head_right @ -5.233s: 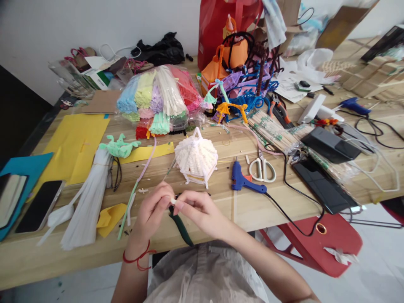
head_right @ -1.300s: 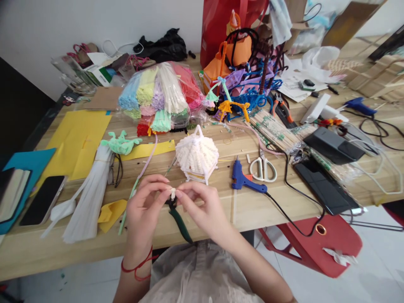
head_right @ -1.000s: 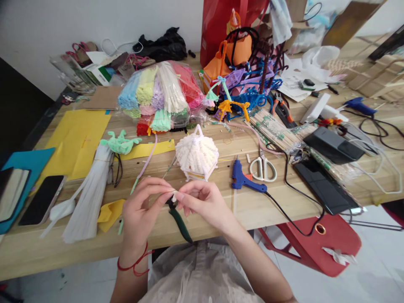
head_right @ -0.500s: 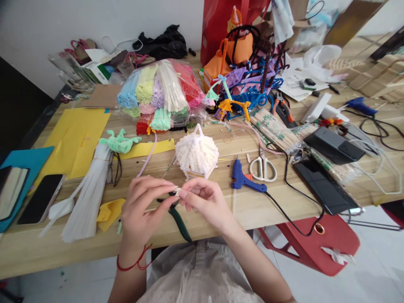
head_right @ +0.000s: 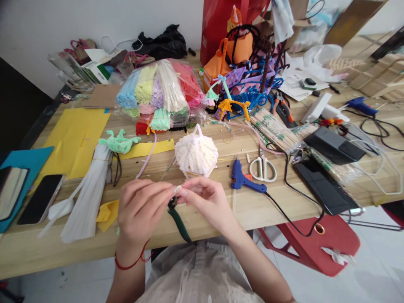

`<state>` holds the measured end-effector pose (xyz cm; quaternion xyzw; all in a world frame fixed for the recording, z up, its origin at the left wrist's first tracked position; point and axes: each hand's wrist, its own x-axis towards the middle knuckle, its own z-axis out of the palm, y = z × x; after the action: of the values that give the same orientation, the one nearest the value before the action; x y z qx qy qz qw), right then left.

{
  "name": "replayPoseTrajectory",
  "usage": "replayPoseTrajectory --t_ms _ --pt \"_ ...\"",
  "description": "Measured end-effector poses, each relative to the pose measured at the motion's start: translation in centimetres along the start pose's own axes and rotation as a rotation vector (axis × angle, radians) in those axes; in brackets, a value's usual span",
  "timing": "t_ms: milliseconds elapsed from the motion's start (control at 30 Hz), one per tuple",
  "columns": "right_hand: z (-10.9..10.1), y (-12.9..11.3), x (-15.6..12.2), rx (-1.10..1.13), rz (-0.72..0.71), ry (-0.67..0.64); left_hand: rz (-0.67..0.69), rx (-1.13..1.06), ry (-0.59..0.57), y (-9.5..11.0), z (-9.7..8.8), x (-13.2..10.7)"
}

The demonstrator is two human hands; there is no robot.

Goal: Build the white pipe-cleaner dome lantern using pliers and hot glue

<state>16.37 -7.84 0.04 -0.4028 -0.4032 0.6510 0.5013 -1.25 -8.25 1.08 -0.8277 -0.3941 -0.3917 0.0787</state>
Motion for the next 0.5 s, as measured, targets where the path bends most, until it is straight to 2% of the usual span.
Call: replayPoseTrajectory --t_ms 100,167,267,400,500 --pt "-0.23 0.27 0.38 -0.006 0.037 -0.003 0.147 0.108 0.007 -0.31 -0.09 -0.2" --pt "-0.31 0.49 0.58 0.011 0.05 -0.013 0.17 0.13 0.021 -0.45 0.01 -0.34" --pt "-0.29 0.74 0.68 0.029 0.0 0.001 0.087 0.075 0.053 -0.49 0.3 -0.49" --pt "-0.03 0.84 0.51 0.003 -0.176 0.05 -0.126 -0.131 0.12 -0.22 0.57 -0.39" --pt "0.18 0.83 0.35 0.01 -0.223 0.068 -0.175 -0.236 0.112 0.06 0.45 -0.18"
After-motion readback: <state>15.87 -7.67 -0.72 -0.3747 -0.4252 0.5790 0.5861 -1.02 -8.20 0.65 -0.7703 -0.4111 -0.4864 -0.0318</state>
